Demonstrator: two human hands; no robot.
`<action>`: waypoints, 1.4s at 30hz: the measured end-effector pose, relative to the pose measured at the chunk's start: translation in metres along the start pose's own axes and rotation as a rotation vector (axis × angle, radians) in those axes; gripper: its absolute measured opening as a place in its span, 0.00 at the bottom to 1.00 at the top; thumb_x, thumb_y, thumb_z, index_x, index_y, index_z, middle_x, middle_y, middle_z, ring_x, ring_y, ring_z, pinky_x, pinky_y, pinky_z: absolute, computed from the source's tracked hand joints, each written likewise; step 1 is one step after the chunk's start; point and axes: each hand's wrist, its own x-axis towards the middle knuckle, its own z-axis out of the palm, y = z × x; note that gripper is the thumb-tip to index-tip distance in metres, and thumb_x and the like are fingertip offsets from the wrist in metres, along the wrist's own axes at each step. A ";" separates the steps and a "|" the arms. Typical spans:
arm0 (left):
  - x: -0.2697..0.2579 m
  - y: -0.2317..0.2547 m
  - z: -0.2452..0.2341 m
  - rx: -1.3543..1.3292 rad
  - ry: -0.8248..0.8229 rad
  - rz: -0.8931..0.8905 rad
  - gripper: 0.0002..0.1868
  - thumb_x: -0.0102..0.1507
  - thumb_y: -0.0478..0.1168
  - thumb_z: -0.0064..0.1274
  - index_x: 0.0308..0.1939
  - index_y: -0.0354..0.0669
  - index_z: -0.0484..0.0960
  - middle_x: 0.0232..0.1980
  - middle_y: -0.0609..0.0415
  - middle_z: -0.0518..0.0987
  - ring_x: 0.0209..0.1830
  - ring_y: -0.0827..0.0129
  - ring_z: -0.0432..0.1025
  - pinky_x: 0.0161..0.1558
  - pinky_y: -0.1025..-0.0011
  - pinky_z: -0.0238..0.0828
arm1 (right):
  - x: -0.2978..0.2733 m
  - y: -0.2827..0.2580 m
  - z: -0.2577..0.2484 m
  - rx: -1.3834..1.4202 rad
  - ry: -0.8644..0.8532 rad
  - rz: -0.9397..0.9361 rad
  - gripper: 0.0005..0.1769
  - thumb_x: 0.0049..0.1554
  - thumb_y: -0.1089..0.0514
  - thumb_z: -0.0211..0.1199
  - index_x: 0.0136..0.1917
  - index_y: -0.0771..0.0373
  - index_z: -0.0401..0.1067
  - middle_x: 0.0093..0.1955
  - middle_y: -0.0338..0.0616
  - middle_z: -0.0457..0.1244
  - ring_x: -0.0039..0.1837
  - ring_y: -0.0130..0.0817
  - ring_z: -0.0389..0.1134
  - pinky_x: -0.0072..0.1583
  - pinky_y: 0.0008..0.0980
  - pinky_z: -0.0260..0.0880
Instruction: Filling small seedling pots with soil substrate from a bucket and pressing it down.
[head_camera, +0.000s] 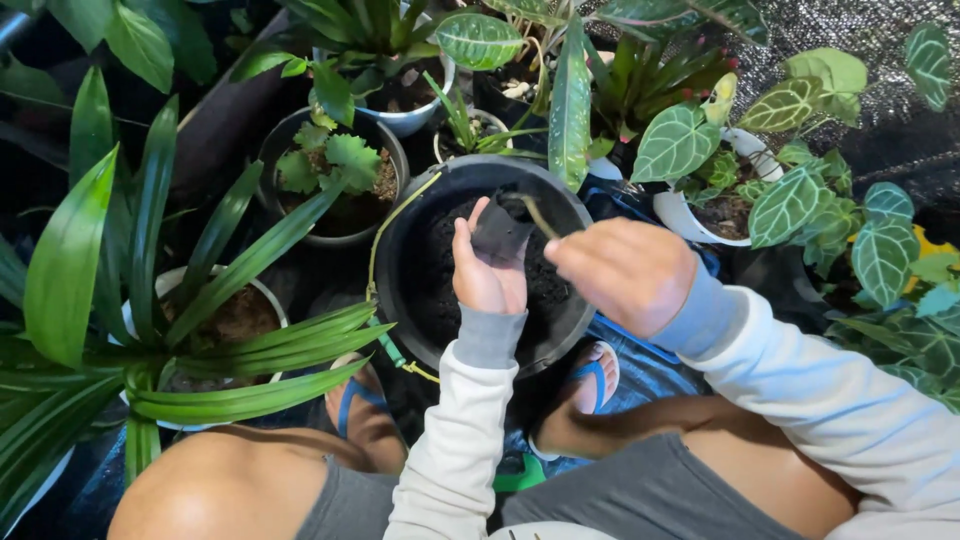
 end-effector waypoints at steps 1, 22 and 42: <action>0.002 0.001 -0.002 0.001 0.000 0.005 0.25 0.64 0.50 0.35 0.57 0.35 0.66 0.53 0.35 0.69 0.52 0.52 0.65 0.57 0.55 0.61 | 0.005 -0.003 -0.003 0.002 0.003 -0.002 0.09 0.54 0.62 0.51 0.43 0.67 0.71 0.39 0.52 0.64 0.38 0.46 0.65 0.40 0.36 0.68; 0.017 0.008 -0.014 -0.149 -0.141 0.000 0.26 0.62 0.50 0.41 0.52 0.30 0.70 0.45 0.34 0.74 0.49 0.46 0.68 0.49 0.54 0.69 | 0.004 -0.001 -0.020 0.159 0.044 0.029 0.07 0.51 0.62 0.54 0.38 0.67 0.71 0.36 0.49 0.64 0.35 0.44 0.65 0.36 0.37 0.65; 0.040 0.043 -0.039 -0.413 -0.061 -0.132 0.21 0.55 0.48 0.51 0.41 0.32 0.77 0.46 0.34 0.74 0.47 0.43 0.69 0.46 0.51 0.71 | -0.073 0.043 0.027 -0.208 -0.575 0.052 0.10 0.55 0.57 0.52 0.34 0.62 0.65 0.30 0.41 0.60 0.35 0.37 0.60 0.37 0.32 0.60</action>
